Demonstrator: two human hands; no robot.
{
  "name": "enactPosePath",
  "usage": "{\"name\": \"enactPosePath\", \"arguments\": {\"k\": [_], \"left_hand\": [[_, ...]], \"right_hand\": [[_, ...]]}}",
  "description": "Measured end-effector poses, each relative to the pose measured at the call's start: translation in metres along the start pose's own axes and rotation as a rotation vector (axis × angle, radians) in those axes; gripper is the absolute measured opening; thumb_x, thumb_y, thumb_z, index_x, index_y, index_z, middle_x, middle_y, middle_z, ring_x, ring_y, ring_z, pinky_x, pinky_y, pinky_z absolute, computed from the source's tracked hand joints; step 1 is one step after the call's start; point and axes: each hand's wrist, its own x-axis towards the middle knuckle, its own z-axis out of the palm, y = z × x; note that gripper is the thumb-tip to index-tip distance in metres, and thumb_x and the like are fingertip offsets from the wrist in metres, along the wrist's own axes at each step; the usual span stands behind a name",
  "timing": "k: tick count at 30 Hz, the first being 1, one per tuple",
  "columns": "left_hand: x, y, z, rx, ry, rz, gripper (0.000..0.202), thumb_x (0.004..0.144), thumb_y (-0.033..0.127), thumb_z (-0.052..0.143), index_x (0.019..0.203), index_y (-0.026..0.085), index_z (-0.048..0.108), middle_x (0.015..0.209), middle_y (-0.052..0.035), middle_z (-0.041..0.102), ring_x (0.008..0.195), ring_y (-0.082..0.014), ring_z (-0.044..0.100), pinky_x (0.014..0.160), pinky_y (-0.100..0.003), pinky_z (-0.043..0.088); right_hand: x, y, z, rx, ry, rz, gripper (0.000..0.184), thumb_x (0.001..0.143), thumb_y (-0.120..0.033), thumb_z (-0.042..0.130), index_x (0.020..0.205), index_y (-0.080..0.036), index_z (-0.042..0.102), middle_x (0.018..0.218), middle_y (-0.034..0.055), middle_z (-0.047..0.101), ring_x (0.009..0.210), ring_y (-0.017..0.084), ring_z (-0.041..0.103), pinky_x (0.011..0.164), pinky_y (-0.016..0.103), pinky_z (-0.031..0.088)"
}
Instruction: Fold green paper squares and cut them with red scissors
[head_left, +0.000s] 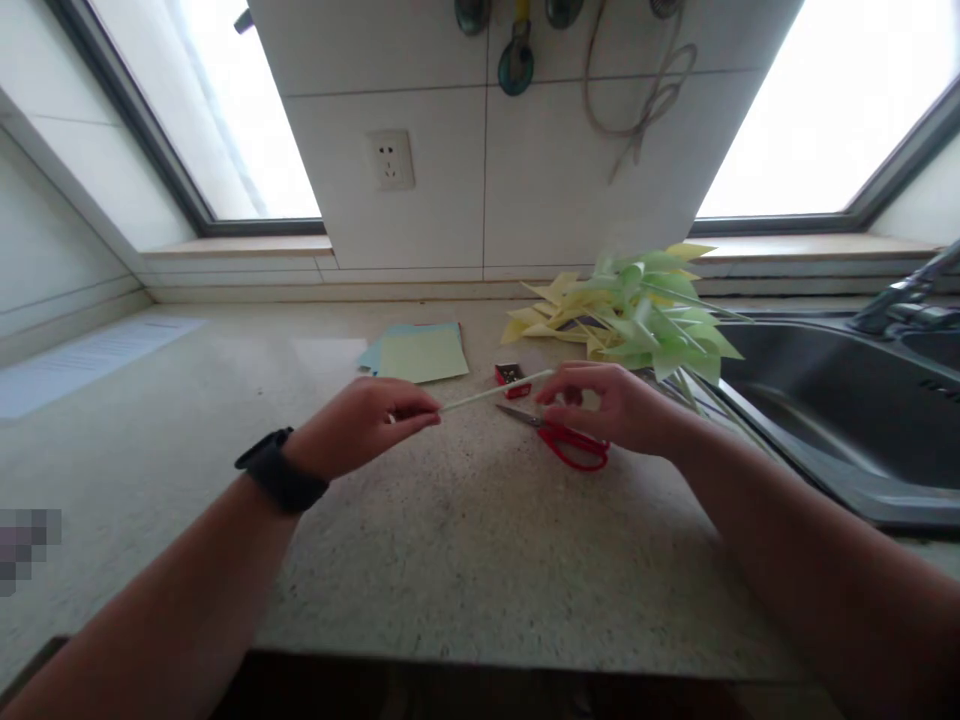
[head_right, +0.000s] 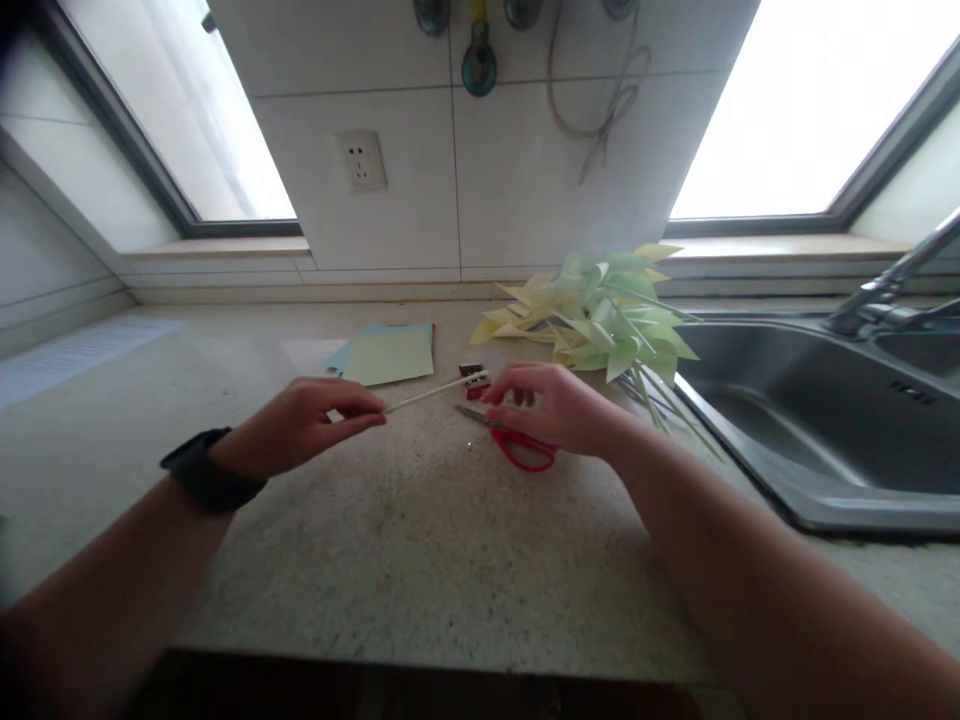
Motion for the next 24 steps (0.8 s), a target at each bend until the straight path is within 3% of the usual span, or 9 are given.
{"name": "enactPosePath", "arguments": {"k": [4,10,16,24], "left_hand": [[0.002,-0.018,-0.016,0.311,0.052,0.011,0.021,0.093,0.037,0.069,0.097,0.020,0.079,0.090,-0.0060,0.075,0.082,-0.0184,0.063,0.082,-0.033,0.048],[0.008,-0.043,-0.007,0.571,0.015,-0.015,0.023,0.098,0.037,0.064,0.103,0.015,0.068,0.098,-0.0045,0.070,0.086,-0.0188,0.068,0.082,-0.040,0.057],[0.009,-0.062,-0.011,0.683,0.058,0.003,0.026,0.098,0.035,0.063,0.116,0.016,0.065,0.118,-0.0088,0.067,0.103,-0.0231,0.067,0.090,-0.045,0.056],[0.007,-0.076,-0.015,0.708,0.079,0.018,0.028,0.098,0.035,0.063,0.120,0.017,0.064,0.122,-0.0095,0.066,0.103,-0.0232,0.067,0.090,-0.045,0.057]], "right_hand": [[-0.002,0.009,-0.009,-0.223,-0.106,0.010,0.016,0.085,-0.037,0.072,0.088,-0.022,0.078,0.082,0.0023,0.066,0.071,0.015,0.052,0.067,0.030,0.038],[-0.002,0.011,-0.009,-0.361,-0.311,0.090,0.020,0.083,-0.035,0.073,0.097,-0.022,0.078,0.091,0.0046,0.072,0.078,0.018,0.062,0.071,0.030,0.044],[-0.004,0.014,-0.017,-0.399,-0.371,0.163,0.021,0.086,-0.035,0.069,0.101,-0.023,0.076,0.094,0.0045,0.075,0.081,0.019,0.065,0.072,0.030,0.047],[-0.005,0.022,-0.017,-0.420,-0.370,0.174,0.022,0.086,-0.035,0.066,0.102,-0.023,0.076,0.095,0.0041,0.075,0.080,0.019,0.066,0.070,0.030,0.048]]}}
